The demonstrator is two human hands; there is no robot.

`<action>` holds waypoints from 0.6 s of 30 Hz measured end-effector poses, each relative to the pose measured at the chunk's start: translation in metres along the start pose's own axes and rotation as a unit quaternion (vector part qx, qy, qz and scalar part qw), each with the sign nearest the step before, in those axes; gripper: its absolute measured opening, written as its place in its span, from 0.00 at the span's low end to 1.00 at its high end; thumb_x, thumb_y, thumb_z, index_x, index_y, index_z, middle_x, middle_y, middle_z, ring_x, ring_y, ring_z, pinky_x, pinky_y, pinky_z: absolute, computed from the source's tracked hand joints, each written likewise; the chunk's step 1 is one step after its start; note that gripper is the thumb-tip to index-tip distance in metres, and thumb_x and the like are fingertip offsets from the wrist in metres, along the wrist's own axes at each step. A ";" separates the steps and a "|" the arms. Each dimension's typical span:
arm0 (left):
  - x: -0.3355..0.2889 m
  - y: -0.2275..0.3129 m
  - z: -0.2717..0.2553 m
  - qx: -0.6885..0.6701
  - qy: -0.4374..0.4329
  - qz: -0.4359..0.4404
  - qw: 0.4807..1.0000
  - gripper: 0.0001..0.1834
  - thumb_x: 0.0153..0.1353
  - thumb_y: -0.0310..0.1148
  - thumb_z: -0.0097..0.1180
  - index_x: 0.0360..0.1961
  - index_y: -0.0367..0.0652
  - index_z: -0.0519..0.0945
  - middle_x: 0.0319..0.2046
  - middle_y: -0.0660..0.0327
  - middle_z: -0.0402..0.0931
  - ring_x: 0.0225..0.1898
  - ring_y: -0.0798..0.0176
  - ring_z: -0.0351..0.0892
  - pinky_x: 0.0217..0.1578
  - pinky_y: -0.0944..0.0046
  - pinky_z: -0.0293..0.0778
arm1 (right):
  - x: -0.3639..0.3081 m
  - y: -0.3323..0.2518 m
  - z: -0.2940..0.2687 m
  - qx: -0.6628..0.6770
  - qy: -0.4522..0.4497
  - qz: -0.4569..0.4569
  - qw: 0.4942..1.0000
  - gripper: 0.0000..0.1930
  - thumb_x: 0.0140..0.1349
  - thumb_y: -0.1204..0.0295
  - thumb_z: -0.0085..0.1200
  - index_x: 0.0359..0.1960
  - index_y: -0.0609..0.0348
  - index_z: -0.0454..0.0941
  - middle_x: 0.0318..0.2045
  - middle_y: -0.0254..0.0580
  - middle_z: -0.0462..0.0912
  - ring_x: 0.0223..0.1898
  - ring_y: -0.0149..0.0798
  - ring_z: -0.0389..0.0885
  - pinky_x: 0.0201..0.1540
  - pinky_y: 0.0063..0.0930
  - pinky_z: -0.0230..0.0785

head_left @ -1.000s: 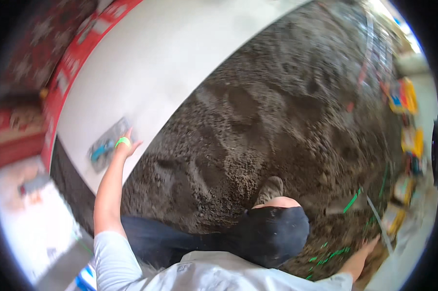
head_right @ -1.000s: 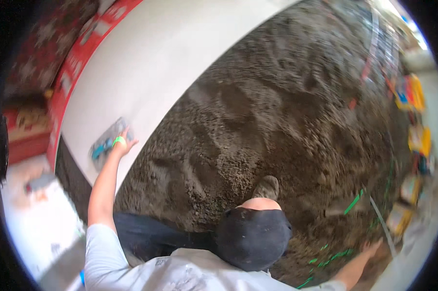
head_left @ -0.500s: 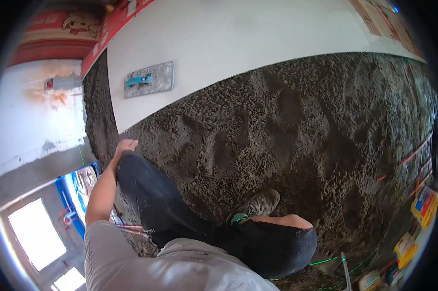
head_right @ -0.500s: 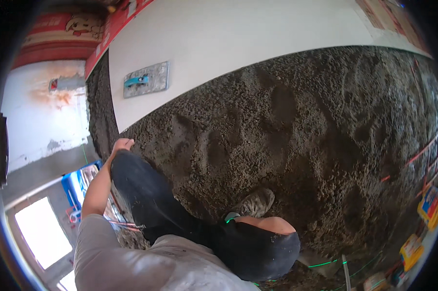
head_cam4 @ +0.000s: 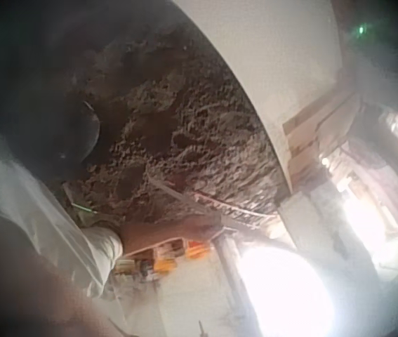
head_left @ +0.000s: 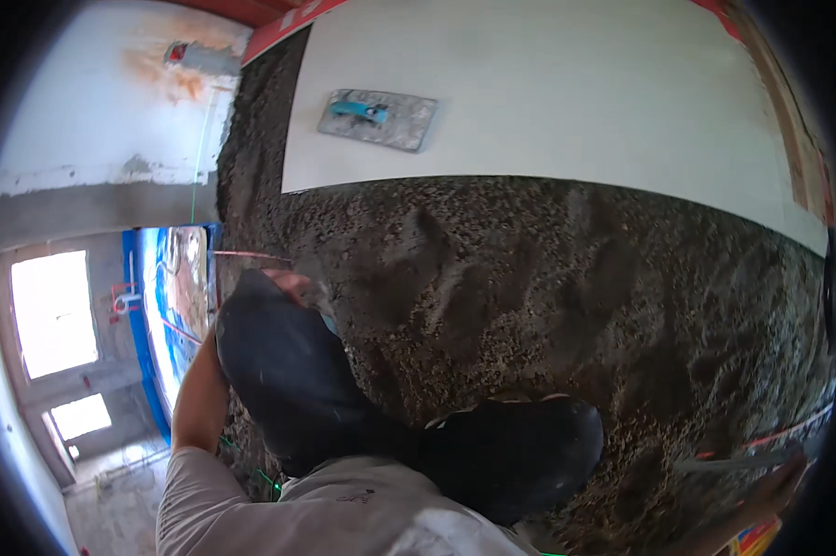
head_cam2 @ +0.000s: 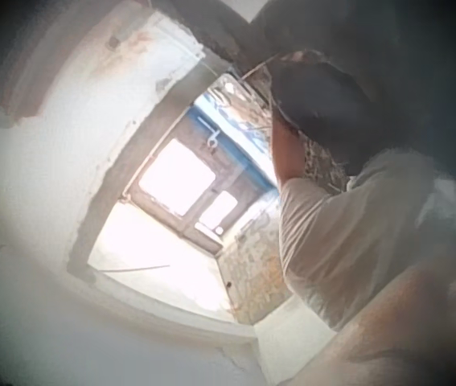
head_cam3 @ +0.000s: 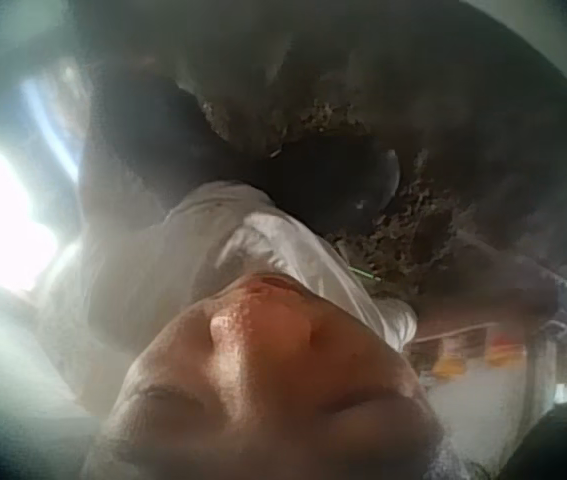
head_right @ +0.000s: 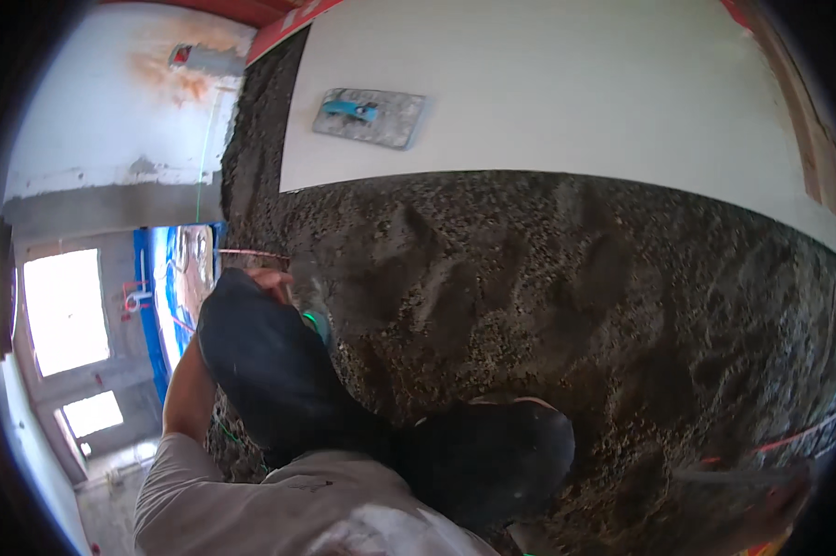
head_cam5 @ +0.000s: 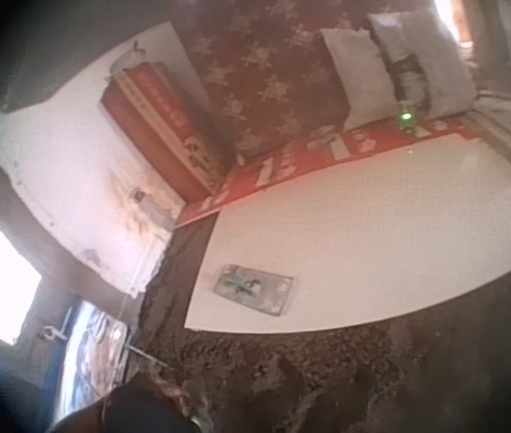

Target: The person kneels on the floor and uses a grout float to press a large white tile into a bed of mortar. They repeatedly rub the float over the tile surface to ensure adhesion and levelness, occasionally using a metal ruler to check alignment against a green laser line.

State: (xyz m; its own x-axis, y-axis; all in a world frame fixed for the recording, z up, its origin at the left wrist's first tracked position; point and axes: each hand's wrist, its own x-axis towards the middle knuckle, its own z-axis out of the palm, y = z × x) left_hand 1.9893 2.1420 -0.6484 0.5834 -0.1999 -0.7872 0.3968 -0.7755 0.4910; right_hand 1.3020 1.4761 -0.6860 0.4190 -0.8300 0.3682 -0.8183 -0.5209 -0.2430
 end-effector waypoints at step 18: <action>0.236 0.181 0.035 0.082 -0.397 0.205 0.891 0.25 0.67 0.53 0.55 0.33 0.39 0.86 0.16 0.66 0.75 0.19 0.75 0.71 0.23 0.71 0.67 | 0.057 -0.582 0.154 0.155 -0.320 -0.173 0.918 0.04 0.58 0.79 0.57 0.34 0.65 0.79 0.24 0.50 0.80 0.26 0.52 0.80 0.31 0.39 0.71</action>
State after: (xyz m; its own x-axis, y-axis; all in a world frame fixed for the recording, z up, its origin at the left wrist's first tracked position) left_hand 2.1740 1.9335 -0.7586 -0.0560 -0.7969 -0.6015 0.1187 -0.6034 0.7885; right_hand 1.8629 1.7013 -0.6613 0.8596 -0.4995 -0.1080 -0.4830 -0.7251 -0.4908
